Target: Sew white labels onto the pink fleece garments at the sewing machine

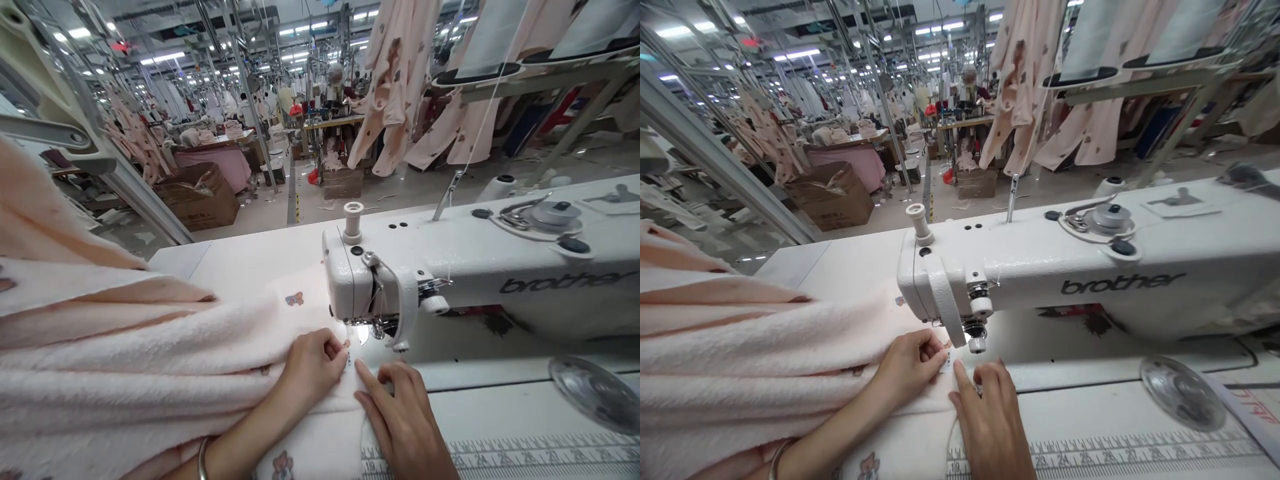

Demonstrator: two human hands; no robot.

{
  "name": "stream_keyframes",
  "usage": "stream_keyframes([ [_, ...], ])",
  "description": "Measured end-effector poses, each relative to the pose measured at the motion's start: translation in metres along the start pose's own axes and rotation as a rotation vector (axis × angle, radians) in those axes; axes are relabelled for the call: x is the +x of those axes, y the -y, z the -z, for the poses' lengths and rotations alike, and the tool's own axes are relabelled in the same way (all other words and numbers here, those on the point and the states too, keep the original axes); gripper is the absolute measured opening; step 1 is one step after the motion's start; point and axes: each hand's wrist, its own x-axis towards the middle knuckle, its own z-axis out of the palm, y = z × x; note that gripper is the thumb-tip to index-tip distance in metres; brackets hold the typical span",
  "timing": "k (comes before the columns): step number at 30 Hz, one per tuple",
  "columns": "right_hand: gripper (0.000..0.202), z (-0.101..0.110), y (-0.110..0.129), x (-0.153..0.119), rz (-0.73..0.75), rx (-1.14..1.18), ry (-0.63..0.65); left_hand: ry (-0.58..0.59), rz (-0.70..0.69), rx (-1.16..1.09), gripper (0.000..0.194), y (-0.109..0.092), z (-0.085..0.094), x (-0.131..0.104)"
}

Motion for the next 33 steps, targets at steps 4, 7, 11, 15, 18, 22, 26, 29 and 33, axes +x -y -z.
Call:
stream_keyframes([
  [4, 0.028, -0.002, 0.0, 0.0, -0.001, 0.002, 0.018, -0.006, -0.01, 0.026, 0.013, 0.001, 0.0, 0.0],
  [7, 0.029, -0.001, 0.001, -0.001, 0.002, 0.005, 0.018, -0.012, -0.024, 0.04, 0.013, 0.001, 0.0, 0.0],
  [11, 0.029, 0.001, 0.001, 0.002, 0.006, 0.008, 0.016, -0.002, -0.035, 0.061, 0.013, 0.002, -0.003, 0.003],
  [15, 0.027, 0.003, 0.001, 0.004, 0.002, 0.003, 0.018, -0.002, -0.095, 0.203, 0.011, -0.003, 0.003, -0.005],
  [18, 0.026, 0.003, 0.001, 0.005, 0.005, 0.002, 0.009, 0.002, -0.287, 0.409, 0.021, -0.014, 0.021, -0.026],
  [22, 0.027, 0.003, 0.003, 0.005, -0.004, -0.006, 0.021, 0.188, -0.585, 0.674, 0.027, -0.023, 0.046, -0.051],
  [26, 0.027, 0.004, 0.005, 0.004, -0.01, -0.007, 0.024, 0.306, -0.772, 0.839, 0.057, -0.01, 0.05, -0.053],
  [29, 0.027, 0.004, 0.005, 0.004, -0.006, -0.015, 0.018, 0.353, -0.79, 0.876, 0.065, 0.003, 0.045, -0.048],
  [33, 0.027, 0.004, 0.006, 0.006, -0.001, -0.039, -0.005, 0.368, -0.791, 0.883, 0.069, 0.016, 0.04, -0.044],
])
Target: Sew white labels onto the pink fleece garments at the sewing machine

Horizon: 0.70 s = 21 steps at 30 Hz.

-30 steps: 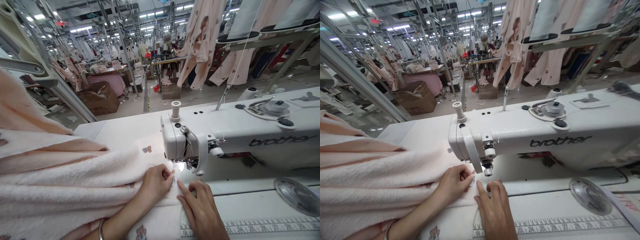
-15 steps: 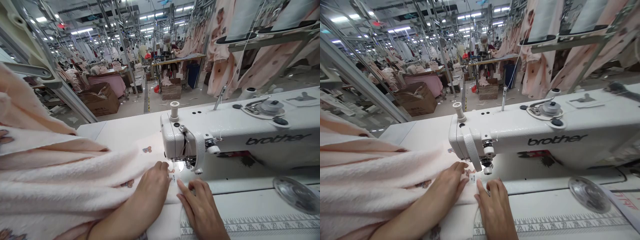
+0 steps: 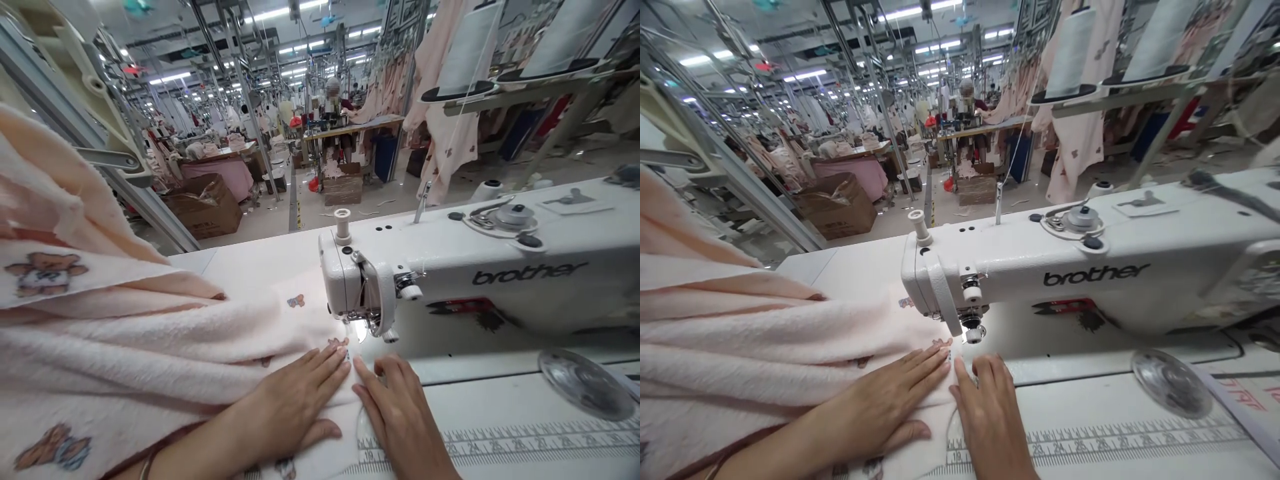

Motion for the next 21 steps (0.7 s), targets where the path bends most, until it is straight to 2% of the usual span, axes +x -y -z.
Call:
stream_keyframes([
  [10, 0.027, -0.008, -0.002, -0.005, 0.05, -0.058, -0.047, -0.056, -0.009, -0.056, 0.069, 0.004, -0.007, -0.002],
  [18, 0.029, -0.005, -0.013, -0.002, 0.17, -0.126, 0.052, -0.027, 0.009, -0.04, 0.068, 0.004, -0.007, 0.001],
  [21, 0.031, -0.006, -0.017, 0.005, 0.168, -0.148, 0.092, -0.017, 0.029, -0.042, 0.068, 0.009, -0.004, 0.004],
])
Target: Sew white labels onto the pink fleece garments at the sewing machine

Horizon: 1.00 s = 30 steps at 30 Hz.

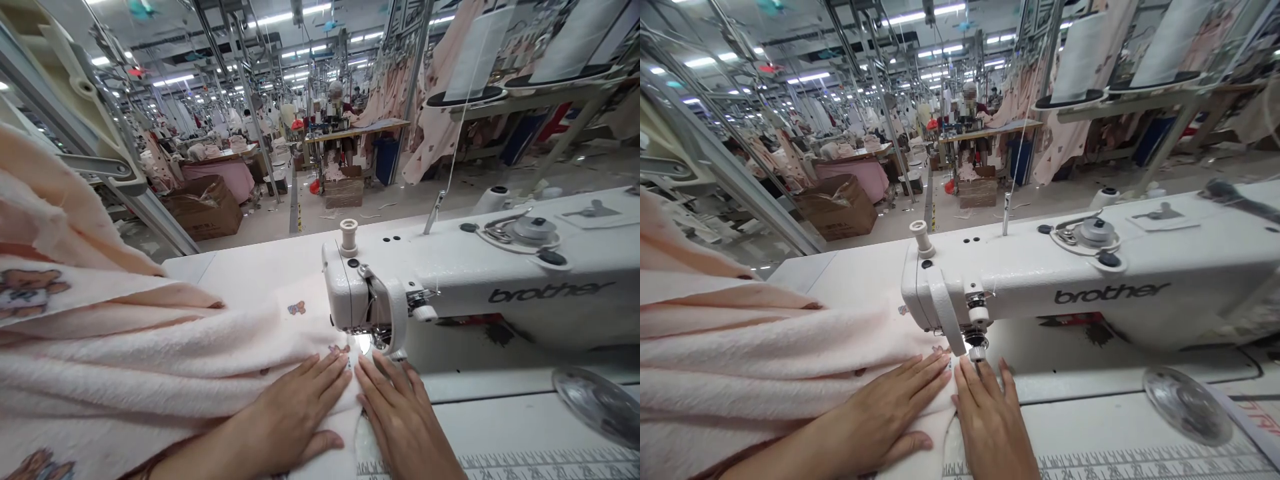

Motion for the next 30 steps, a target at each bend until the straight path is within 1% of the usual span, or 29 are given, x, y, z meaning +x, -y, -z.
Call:
stream_keyframes([
  [5, 0.035, -0.003, -0.001, 0.011, -0.045, -0.027, -0.027, -0.01, 0.004, 0.043, 0.067, 0.01, 0.003, 0.005],
  [8, 0.037, -0.002, 0.0, 0.015, -0.061, -0.039, -0.028, -0.005, 0.008, 0.061, 0.065, 0.013, 0.002, 0.006],
  [12, 0.038, -0.003, 0.001, 0.018, -0.063, -0.042, -0.03, -0.026, 0.011, 0.071, 0.064, 0.015, -0.001, 0.006],
  [16, 0.037, -0.008, 0.0, 0.016, -0.077, -0.044, -0.046, -0.038, 0.013, 0.055, 0.064, 0.017, -0.004, 0.006],
  [20, 0.035, -0.011, -0.001, 0.013, -0.081, -0.043, -0.058, -0.052, 0.008, 0.03, 0.063, 0.018, -0.001, 0.007],
  [25, 0.034, -0.01, -0.004, 0.01, -0.066, -0.058, -0.016, -0.083, 0.01, 0.014, 0.061, 0.017, 0.003, 0.009],
  [30, 0.034, -0.007, -0.004, 0.005, -0.057, -0.042, -0.017, -0.047, 0.014, 0.046, 0.059, 0.017, 0.004, 0.008],
])
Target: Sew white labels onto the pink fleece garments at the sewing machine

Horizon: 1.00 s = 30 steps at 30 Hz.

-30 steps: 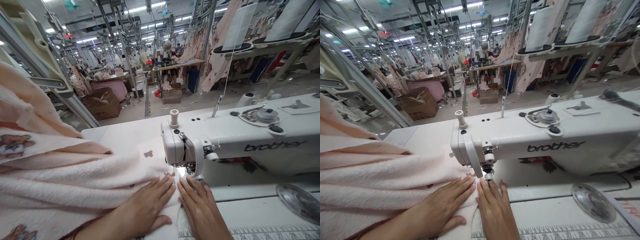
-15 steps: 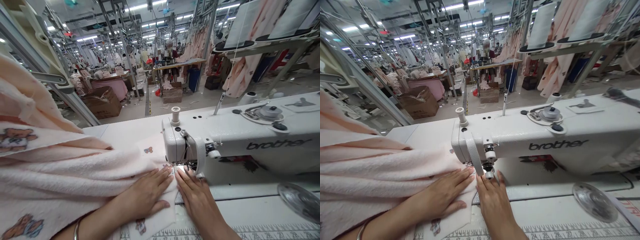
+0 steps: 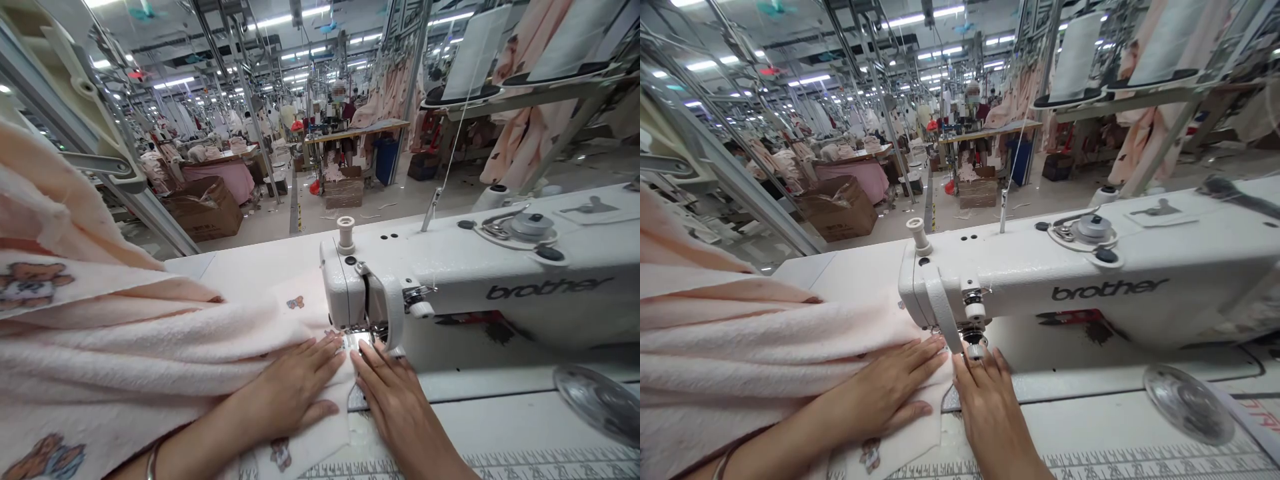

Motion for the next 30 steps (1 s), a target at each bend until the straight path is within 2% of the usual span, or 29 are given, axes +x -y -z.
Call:
stream_keyframes([
  [7, 0.035, -0.006, -0.001, 0.0, -0.043, 0.006, 0.053, 0.006, 0.024, 0.025, 0.057, 0.008, 0.002, 0.006],
  [13, 0.035, -0.01, -0.001, 0.001, -0.058, 0.022, 0.03, -0.035, 0.049, -0.001, 0.053, 0.015, 0.0, 0.014],
  [18, 0.033, -0.001, 0.001, 0.001, -0.039, 0.035, -0.051, -0.059, 0.044, 0.019, 0.053, 0.013, 0.001, 0.011],
  [21, 0.032, 0.001, 0.013, 0.002, -0.002, 0.032, -0.084, -0.07, 0.035, 0.042, 0.055, 0.013, -0.002, 0.012],
  [24, 0.035, -0.008, 0.039, 0.005, -0.006, 0.007, -0.08, -0.102, 0.028, 0.053, 0.054, 0.015, -0.004, 0.013],
  [27, 0.04, -0.01, 0.057, 0.004, 0.003, 0.02, -0.07, -0.137, -0.024, 0.033, 0.058, 0.013, 0.006, -0.003],
  [29, 0.041, 0.003, 0.044, -0.008, 0.007, 0.066, -0.084, -0.178, 0.016, 0.015, 0.062, 0.006, 0.022, -0.027],
  [30, 0.04, 0.013, 0.027, -0.018, 0.01, 0.098, -0.1, -0.225, 0.076, 0.006, 0.061, 0.0, 0.032, -0.041],
])
